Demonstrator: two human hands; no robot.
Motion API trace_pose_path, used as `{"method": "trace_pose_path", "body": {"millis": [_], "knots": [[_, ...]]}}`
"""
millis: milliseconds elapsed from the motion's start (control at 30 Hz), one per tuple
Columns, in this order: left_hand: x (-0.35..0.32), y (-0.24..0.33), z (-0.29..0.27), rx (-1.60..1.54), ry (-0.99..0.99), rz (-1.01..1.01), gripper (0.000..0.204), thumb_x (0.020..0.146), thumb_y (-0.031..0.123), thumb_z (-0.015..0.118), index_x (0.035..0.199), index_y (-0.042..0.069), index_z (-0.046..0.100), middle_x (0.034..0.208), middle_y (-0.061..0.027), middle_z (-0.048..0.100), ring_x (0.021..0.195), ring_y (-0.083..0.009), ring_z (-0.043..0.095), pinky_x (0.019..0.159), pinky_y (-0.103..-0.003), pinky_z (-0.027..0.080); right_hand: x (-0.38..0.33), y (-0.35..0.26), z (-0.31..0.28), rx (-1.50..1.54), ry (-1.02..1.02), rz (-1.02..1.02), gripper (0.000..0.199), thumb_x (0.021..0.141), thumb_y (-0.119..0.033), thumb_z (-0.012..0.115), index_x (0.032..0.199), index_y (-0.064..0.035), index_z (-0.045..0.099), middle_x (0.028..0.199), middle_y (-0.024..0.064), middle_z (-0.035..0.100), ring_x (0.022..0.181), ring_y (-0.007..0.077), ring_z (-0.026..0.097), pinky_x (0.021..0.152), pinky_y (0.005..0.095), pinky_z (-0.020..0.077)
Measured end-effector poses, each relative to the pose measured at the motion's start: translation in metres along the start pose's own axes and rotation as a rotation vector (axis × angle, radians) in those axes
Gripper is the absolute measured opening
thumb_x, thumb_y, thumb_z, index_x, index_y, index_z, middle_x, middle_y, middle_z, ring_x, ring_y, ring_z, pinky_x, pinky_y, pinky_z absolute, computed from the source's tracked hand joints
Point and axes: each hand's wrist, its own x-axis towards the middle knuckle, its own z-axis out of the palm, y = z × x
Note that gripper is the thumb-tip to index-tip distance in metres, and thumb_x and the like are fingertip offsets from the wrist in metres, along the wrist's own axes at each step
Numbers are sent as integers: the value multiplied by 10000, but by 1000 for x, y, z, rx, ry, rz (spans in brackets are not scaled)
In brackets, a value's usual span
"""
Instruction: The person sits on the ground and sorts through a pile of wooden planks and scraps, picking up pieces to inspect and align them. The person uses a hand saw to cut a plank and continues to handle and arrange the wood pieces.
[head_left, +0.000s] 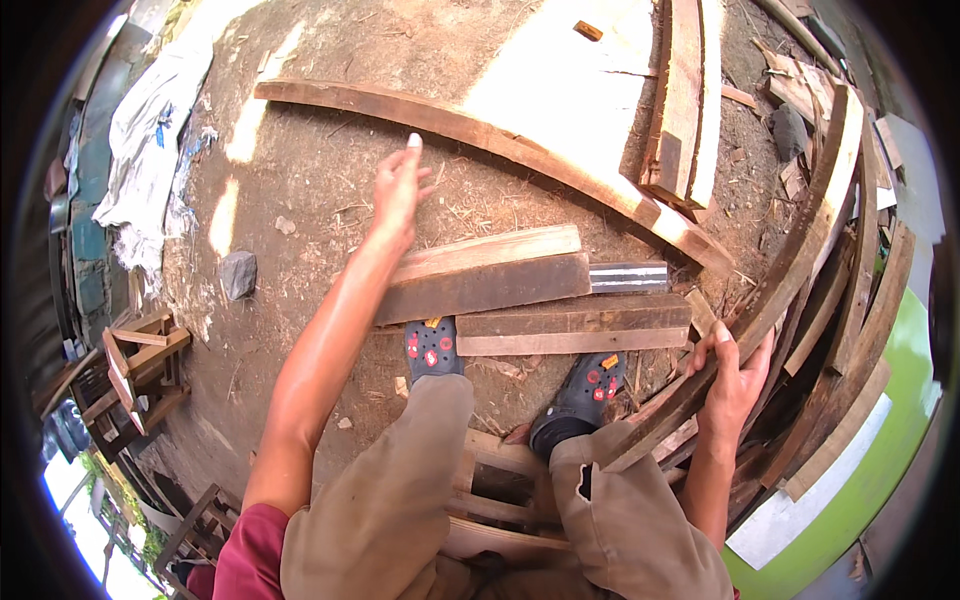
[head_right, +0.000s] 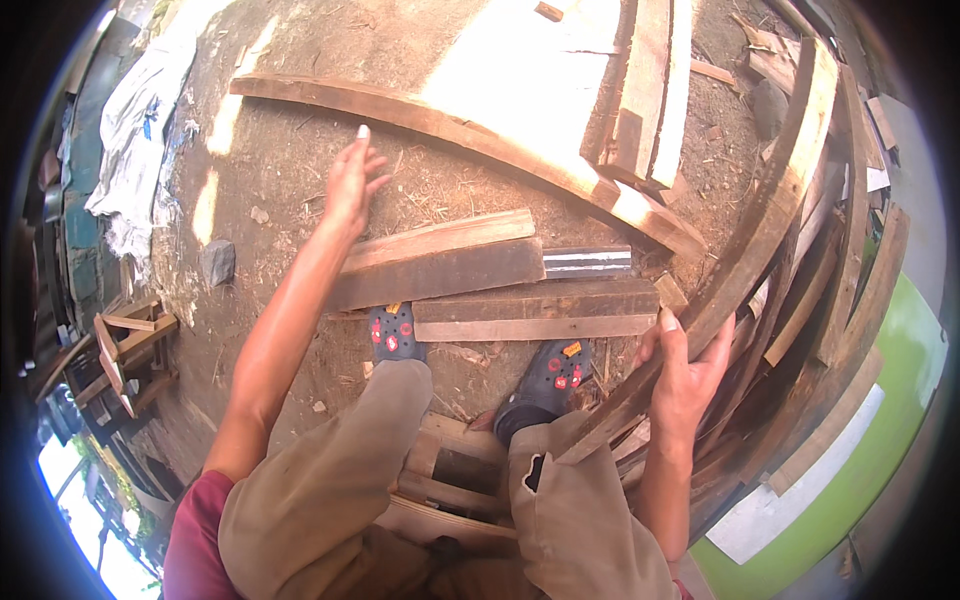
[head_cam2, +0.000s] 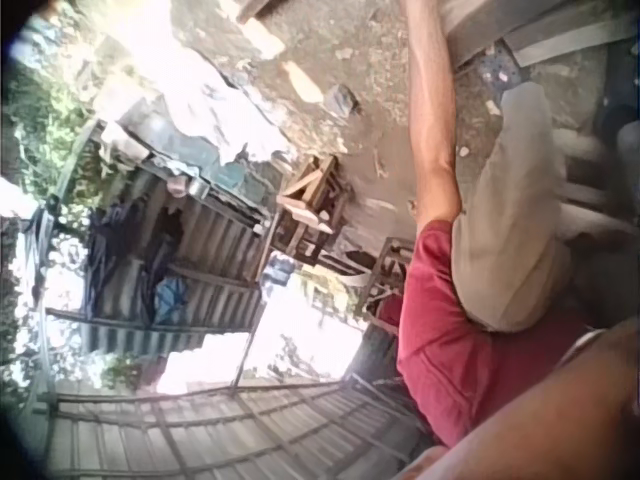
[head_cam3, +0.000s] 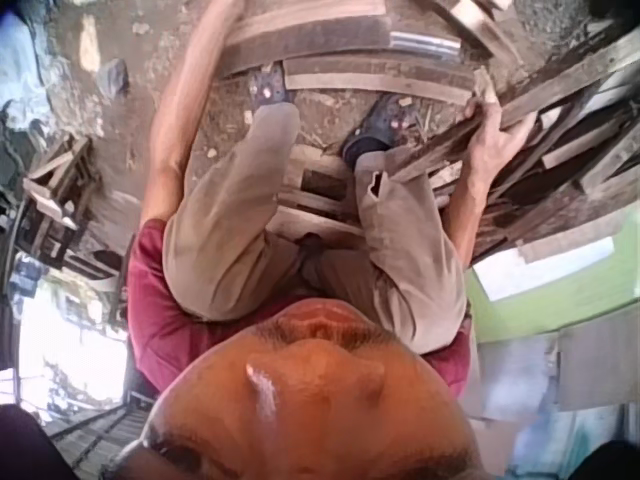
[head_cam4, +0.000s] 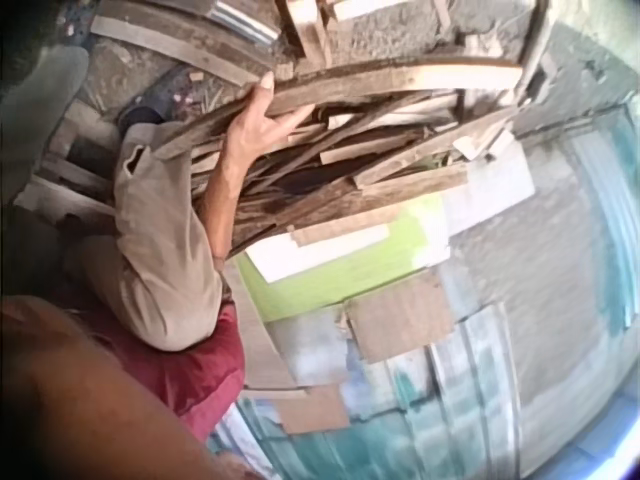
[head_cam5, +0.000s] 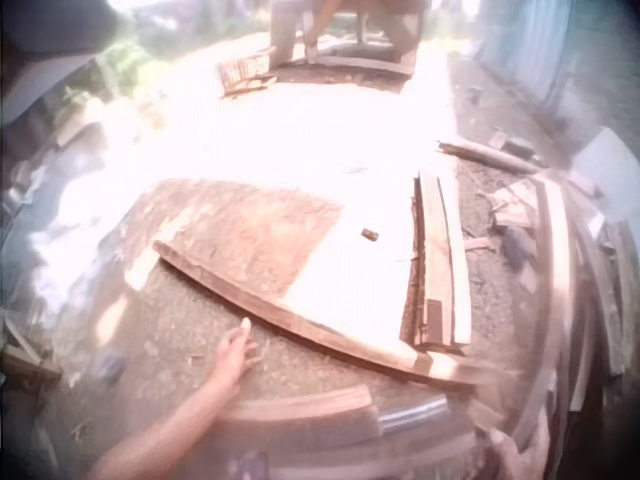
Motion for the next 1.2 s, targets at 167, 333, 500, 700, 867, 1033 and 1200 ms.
{"method": "trace_pose_path", "body": {"millis": [167, 333, 500, 700, 867, 1033, 1200], "knots": [[-15, 16, 60, -80, -219, -192, 969, 1031, 602, 513, 1584, -108, 155, 1546, -348, 343, 1428, -402, 439, 1124, -484, 491, 0, 7, -11, -30, 57, 14, 343, 1012, -61, 603, 1314, -14, 446, 917, 78, 572, 623, 147, 572, 532, 293, 499], [36, 40, 78, -31, -140, -217, 779, 1010, 399, 639, 1523, -101, 331, 1473, -313, 465, 1298, -388, 589, 945, -438, 629, 0, 5, 0, -27, 3, 32, 352, 1012, -71, 610, 1320, -12, 451, 925, 81, 580, 622, 138, 571, 535, 284, 497], [33, 50, 86, -51, -155, -243, 607, 953, 322, 697, 1389, -58, 514, 1448, -274, 486, 1268, -423, 596, 965, -524, 605, 0, 5, 6, -14, -25, 22, 365, 997, -40, 616, 1321, -17, 450, 915, 74, 571, 620, 143, 578, 527, 284, 504], [48, 11, 68, -292, -49, -232, 512, 893, 269, 691, 1281, -30, 539, 1457, -271, 408, 1293, -418, 522, 1134, -573, 432, 0, 6, 8, 4, -33, 25, 362, 994, -38, 617, 1313, -16, 449, 916, 76, 567, 612, 148, 580, 522, 287, 507], [48, -8, 44, -536, -102, -181, 207, 865, 217, 701, 950, 57, 599, 1039, -152, 640, 1018, -310, 653, 1045, -549, 469, 0, 4, 1, 8, 4, 29, 358, 992, -38, 614, 1309, -17, 451, 921, 81, 569, 608, 151, 579, 524, 290, 505], [48, 21, -13, -525, -349, 62, 570, 860, 201, 719, 1304, -76, 492, 1192, -229, 608, 1178, -358, 612, 1097, -564, 500, -10, -17, -20, -11, 86, 16, 369, 985, -61, 617, 1308, -9, 447, 945, 95, 562, 660, 183, 587, 558, 328, 514], [67, 54, -76, -485, -584, 171, 583, 877, 176, 702, 1387, -33, 511, 1316, -169, 642, 1235, -293, 631, 1069, -475, 531, -25, -54, -28, 66, 42, -75, 480, 964, -105, 630, 1365, -13, 383, 938, 109, 530, 647, 174, 563, 530, 308, 524]]}}
